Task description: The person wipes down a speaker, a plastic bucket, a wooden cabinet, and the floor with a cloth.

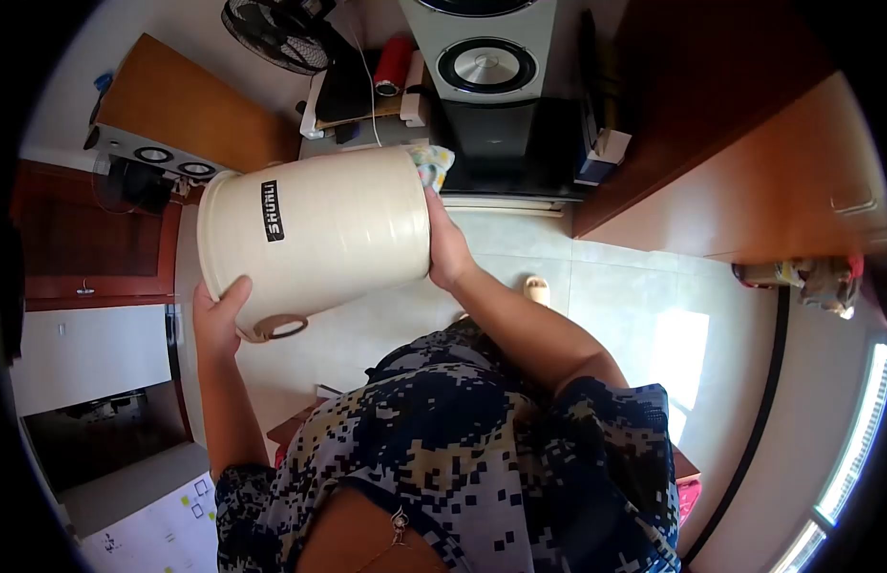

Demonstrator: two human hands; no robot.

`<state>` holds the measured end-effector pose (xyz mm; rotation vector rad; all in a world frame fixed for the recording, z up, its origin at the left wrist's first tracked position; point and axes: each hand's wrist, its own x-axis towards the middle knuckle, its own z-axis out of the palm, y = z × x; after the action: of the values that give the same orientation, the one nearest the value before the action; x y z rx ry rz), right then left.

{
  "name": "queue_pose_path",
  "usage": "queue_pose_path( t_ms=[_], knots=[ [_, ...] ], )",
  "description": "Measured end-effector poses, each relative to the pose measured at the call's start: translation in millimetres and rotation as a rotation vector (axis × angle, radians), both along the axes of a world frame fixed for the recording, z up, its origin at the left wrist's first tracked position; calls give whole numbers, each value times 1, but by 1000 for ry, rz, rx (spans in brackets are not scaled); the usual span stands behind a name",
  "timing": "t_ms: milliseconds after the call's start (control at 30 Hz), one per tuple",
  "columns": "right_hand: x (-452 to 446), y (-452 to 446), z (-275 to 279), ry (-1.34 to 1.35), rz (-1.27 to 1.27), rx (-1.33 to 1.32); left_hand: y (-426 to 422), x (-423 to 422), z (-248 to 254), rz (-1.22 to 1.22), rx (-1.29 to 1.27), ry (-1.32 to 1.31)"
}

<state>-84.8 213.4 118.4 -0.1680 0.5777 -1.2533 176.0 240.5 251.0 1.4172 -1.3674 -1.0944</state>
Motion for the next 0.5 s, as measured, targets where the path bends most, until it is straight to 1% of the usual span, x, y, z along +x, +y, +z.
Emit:
queue_pose_path(
  t_ms=[33,67,100,167,200,233,300,367,400,500],
  knots=[
    [-3,0,3,-10,45,-37,3,-1,2,-4,20,33],
    [-1,1,6,8,1,5,7,-3,5,-7,42,65],
    [2,2,6,124,-87,9,9,-5,7,-11,60,97],
    [6,3,6,359,-280,21,11,-15,5,76,-3,52],
    [5,9,15,442,-309,67,15,-21,3,97,-30,25],
    [1,14,6,500,-341,64,16,-32,-2,103,-55,3],
    [-4,33,-5,537,-477,-65,14,-42,-7,55,-41,75],
    [-20,60,-8,911,-547,-232,15,-52,-12,9,-11,91],
    [-29,68,-8,891,-620,-304,16,-59,-15,-16,-1,74],
    [-72,84,0,940,-669,-391,20,-89,-18,-143,29,101]
  ],
)
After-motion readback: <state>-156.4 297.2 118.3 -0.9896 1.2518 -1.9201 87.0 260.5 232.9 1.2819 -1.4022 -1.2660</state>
